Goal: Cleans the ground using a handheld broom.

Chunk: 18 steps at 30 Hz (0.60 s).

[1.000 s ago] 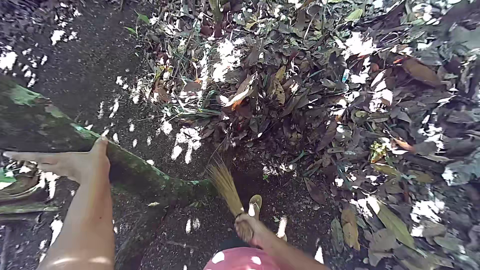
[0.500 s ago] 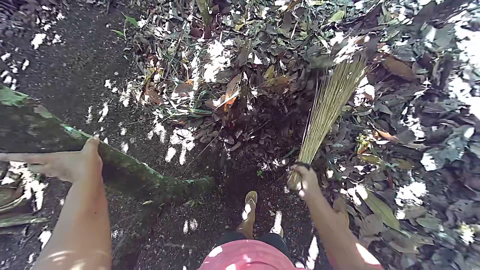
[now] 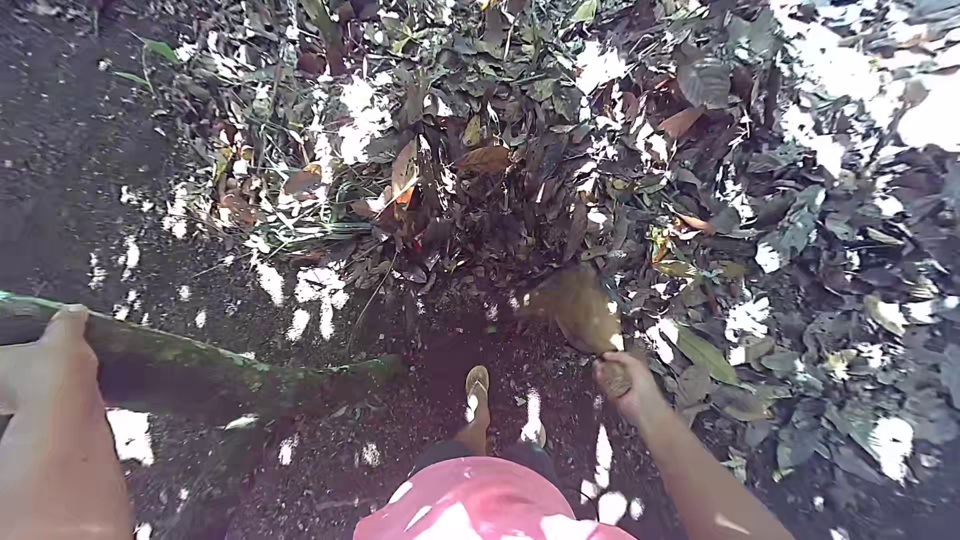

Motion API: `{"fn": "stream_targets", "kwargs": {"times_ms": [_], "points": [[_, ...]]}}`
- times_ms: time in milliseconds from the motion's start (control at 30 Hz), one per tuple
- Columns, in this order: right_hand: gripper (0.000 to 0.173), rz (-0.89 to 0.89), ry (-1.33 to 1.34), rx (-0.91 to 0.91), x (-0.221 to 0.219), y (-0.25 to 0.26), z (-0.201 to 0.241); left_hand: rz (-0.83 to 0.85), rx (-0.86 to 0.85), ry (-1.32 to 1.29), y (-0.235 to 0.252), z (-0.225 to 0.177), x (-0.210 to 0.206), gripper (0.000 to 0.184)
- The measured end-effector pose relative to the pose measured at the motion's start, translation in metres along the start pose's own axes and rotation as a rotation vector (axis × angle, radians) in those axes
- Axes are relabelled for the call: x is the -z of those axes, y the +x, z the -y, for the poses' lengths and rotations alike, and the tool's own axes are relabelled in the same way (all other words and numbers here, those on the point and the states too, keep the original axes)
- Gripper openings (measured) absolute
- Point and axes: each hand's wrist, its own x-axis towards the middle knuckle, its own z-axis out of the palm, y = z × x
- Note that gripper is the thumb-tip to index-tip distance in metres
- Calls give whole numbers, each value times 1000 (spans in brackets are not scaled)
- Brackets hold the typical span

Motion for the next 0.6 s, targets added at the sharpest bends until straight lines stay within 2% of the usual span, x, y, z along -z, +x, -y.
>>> {"fn": "stream_targets", "kwargs": {"times_ms": [33, 67, 100, 133, 200, 267, 300, 367, 400, 467, 500, 600], "points": [[15, -34, -73, 115, 12, 13, 16, 85, 217, -118, -25, -51, 18, 66], [13, -72, -146, 202, 20, 22, 23, 131, 335, -251, -40, -83, 33, 61], [15, -93, -225, 260, 24, 22, 24, 136, 319, -348, -47, -92, 40, 59], [22, -97, -293, 294, 24, 14, 19, 132, 178, -385, -48, -77, 39, 59], [41, -73, -326, 299, 17, -19, -3, 8, -137, -239, -29, -22, 19, 66], [42, 27, -229, 237, 7, -67, -31, -11, 157, -49, -38, -53, 13, 69], [37, 104, -145, 178, 3, -89, -47, -23, 177, -11, -49, -66, 6, 71], [25, 259, 35, -5, -4, -123, -78, -21, -58, -1, -68, -56, -33, 81], [23, 330, 108, -105, -8, -133, -90, 62, -186, -34, -81, -52, -55, 80], [23, 411, 255, -282, -5, -124, -109, 333, -396, -79, -123, -64, -92, 61], [25, 402, 289, -324, 3, -110, -114, 490, -449, -71, -149, -74, -107, 51], [17, 145, 263, -262, 37, -63, -90, 962, -507, -19, -225, -94, -138, 39]]}}
